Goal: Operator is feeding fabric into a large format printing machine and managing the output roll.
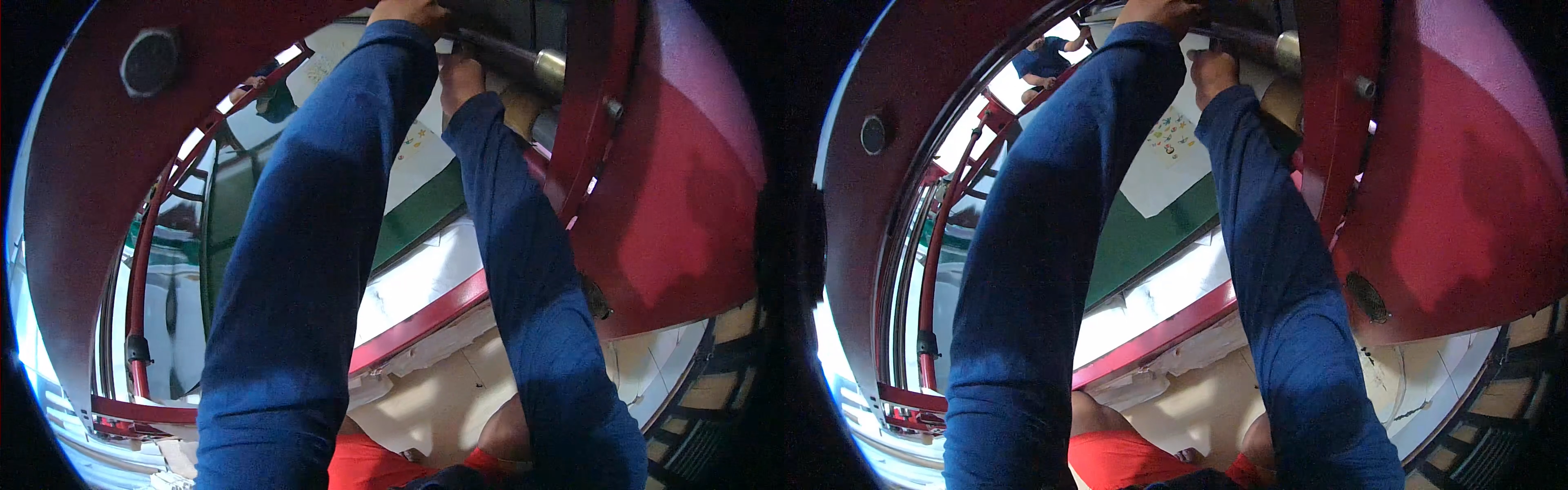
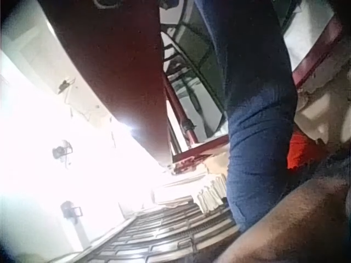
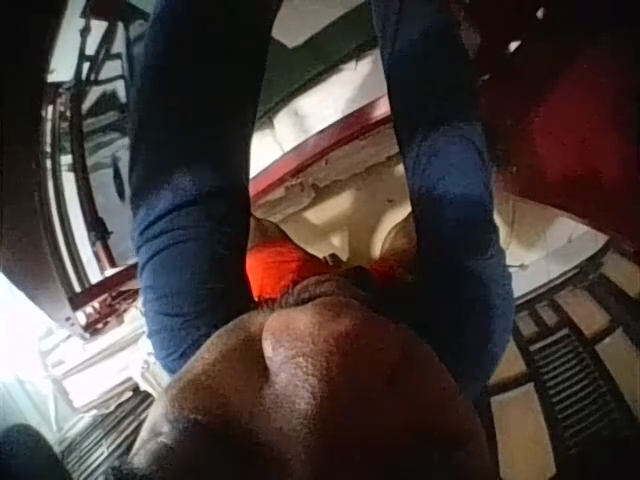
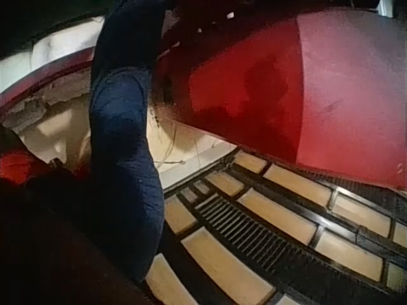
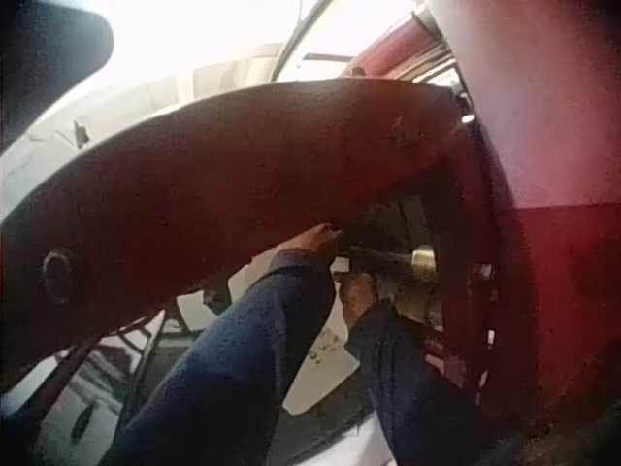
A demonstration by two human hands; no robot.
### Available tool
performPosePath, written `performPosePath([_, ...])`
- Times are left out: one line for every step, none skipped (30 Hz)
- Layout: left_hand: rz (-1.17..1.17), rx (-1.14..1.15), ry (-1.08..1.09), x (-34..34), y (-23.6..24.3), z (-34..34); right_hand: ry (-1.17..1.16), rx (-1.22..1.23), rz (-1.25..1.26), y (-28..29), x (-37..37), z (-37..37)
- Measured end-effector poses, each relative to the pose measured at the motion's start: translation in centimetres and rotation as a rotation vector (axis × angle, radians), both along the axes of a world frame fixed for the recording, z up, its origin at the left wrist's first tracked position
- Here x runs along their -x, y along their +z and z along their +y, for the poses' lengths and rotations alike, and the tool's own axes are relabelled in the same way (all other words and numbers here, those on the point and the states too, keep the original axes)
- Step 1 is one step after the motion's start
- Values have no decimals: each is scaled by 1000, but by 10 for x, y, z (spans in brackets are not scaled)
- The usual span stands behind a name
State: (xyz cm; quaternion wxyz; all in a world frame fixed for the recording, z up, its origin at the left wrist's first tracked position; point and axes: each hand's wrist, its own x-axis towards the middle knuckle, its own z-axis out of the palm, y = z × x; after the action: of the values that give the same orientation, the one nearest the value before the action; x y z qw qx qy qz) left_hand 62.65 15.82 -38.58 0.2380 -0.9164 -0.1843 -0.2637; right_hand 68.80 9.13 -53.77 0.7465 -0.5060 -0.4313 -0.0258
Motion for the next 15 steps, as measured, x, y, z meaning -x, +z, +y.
performPosePath([-14,-75,-35,-1,3,-6,18,56,120,-3,-10,2])
performPosePath([-14,-152,-28,19,3,1,44,53,122,3,14,-1])
performPosePath([-14,-228,-22,40,2,7,-101,-73,350,3,44,-7])
performPosePath([-16,-303,-20,61,3,8,-253,-195,575,3,75,-22])
performPosePath([-25,-375,-34,76,4,3,-277,-184,500,-8,93,-31])
performPosePath([23,-393,-18,90,5,-9,-311,-175,420,-28,105,-37])
performPosePath([72,-414,1,109,7,-25,-217,-26,355,-48,119,-45])
performPosePath([7,-361,47,126,-1,-29,-122,121,290,-64,133,-55])
performPosePath([-19,-297,106,142,-11,-35,4,288,220,-78,141,-65])
performPosePath([-130,-369,68,167,-31,-27,143,448,148,-82,157,-75])
performPosePath([-157,-175,84,184,-40,-34,192,587,42,-86,166,-86])
performPosePath([-166,-177,140,203,-60,-21,254,742,-69,-94,180,-91])
performPosePath([-177,-189,184,215,-75,-14,319,838,-260,-100,186,-102])
performPosePath([-184,-193,182,224,-85,-10,382,928,-456,-104,189,-115])
performPosePath([-214,-225,233,236,-94,-6,472,1036,-578,-99,199,-130])
